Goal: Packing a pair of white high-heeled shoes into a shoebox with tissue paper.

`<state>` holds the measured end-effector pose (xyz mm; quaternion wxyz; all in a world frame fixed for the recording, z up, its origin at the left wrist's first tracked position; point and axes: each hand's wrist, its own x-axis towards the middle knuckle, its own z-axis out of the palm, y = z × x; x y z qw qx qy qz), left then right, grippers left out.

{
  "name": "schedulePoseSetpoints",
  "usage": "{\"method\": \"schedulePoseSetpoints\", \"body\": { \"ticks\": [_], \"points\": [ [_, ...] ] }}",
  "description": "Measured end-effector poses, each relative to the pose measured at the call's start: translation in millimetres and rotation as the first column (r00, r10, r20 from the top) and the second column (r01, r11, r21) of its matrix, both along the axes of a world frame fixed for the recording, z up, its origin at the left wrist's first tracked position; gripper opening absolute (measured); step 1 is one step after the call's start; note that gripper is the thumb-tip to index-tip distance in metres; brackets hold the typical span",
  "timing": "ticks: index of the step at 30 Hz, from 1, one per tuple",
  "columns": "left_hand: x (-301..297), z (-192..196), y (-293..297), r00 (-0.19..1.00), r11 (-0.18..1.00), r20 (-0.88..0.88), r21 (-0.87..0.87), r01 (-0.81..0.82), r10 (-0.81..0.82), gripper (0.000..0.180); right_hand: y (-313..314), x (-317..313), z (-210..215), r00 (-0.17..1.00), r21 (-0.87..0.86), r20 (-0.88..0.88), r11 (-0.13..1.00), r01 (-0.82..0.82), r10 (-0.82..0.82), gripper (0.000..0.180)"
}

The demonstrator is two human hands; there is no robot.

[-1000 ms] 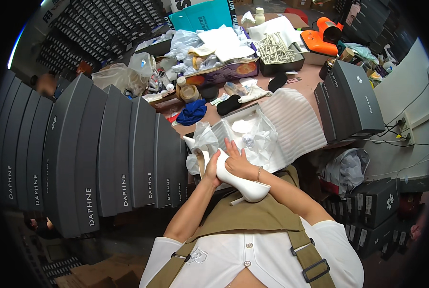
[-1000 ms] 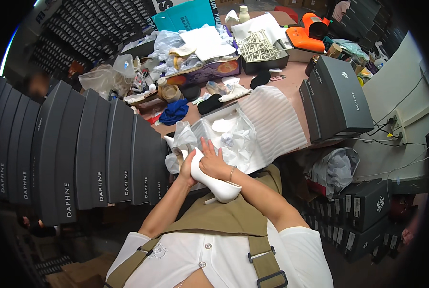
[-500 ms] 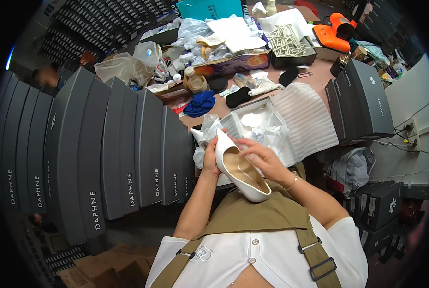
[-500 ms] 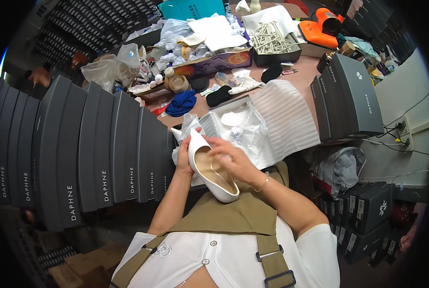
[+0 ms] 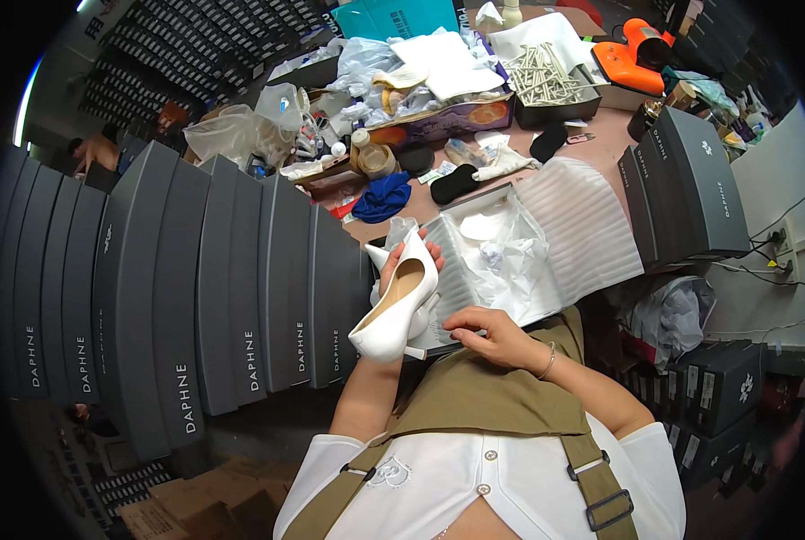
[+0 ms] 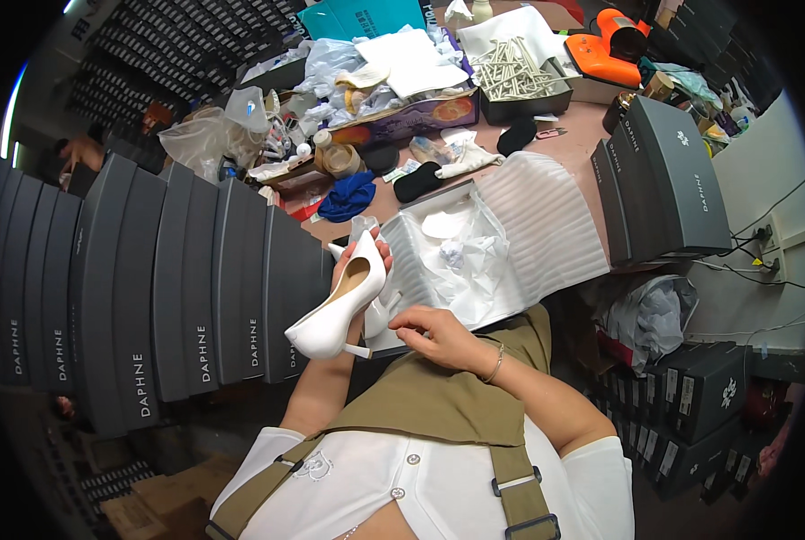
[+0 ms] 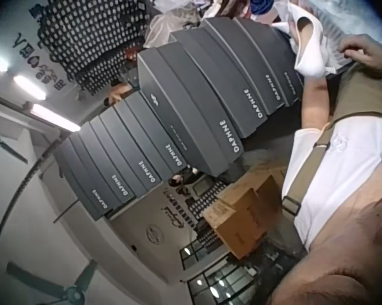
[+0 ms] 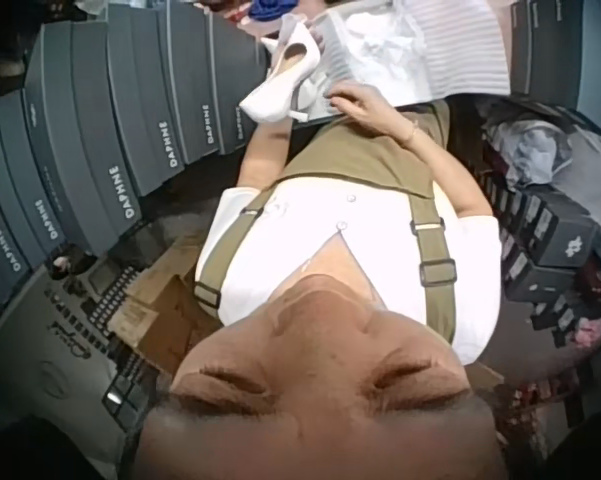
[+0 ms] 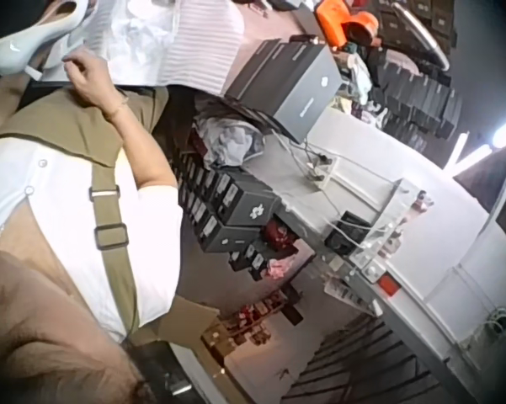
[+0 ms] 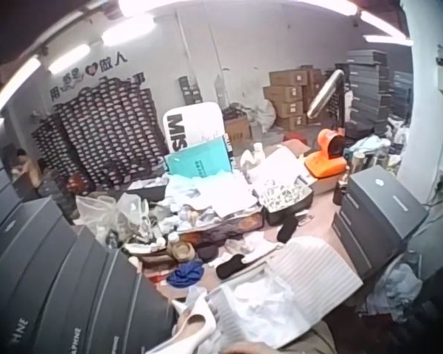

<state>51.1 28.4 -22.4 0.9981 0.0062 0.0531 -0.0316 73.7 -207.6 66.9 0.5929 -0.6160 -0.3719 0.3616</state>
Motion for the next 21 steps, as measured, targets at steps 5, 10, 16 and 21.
{"method": "schedulePoseSetpoints", "body": {
  "ticks": [5, 10, 16, 21],
  "points": [
    [0, -4, -1, 1.0, 1.0, 0.014, 0.004, 0.013, -0.013, 0.048, -1, -3, -2, 1.0, -0.003, -0.004, 1.0, 0.028, -0.028, 0.018],
    [-3, 10, -7, 0.999, 0.997, -0.033, 0.073, 0.018, -0.015, 0.047, -2, -1, -2, 0.998, -0.052, 0.04, 0.998, 0.041, -0.039, 0.019],
    [-4, 18, -11, 0.955, 0.965, -0.283, 0.261, -0.008, 0.085, 0.043, -3, 6, -7, 0.87, -0.036, -0.44, 0.972, 0.231, -0.223, 0.036],
    [8, 1, -9, 0.865, 0.901, -0.408, 0.42, -0.108, 0.293, 0.039, -11, 14, -6, 0.841, 0.066, -0.525, 0.978, 0.196, -0.133, 0.075]
  ]
}}
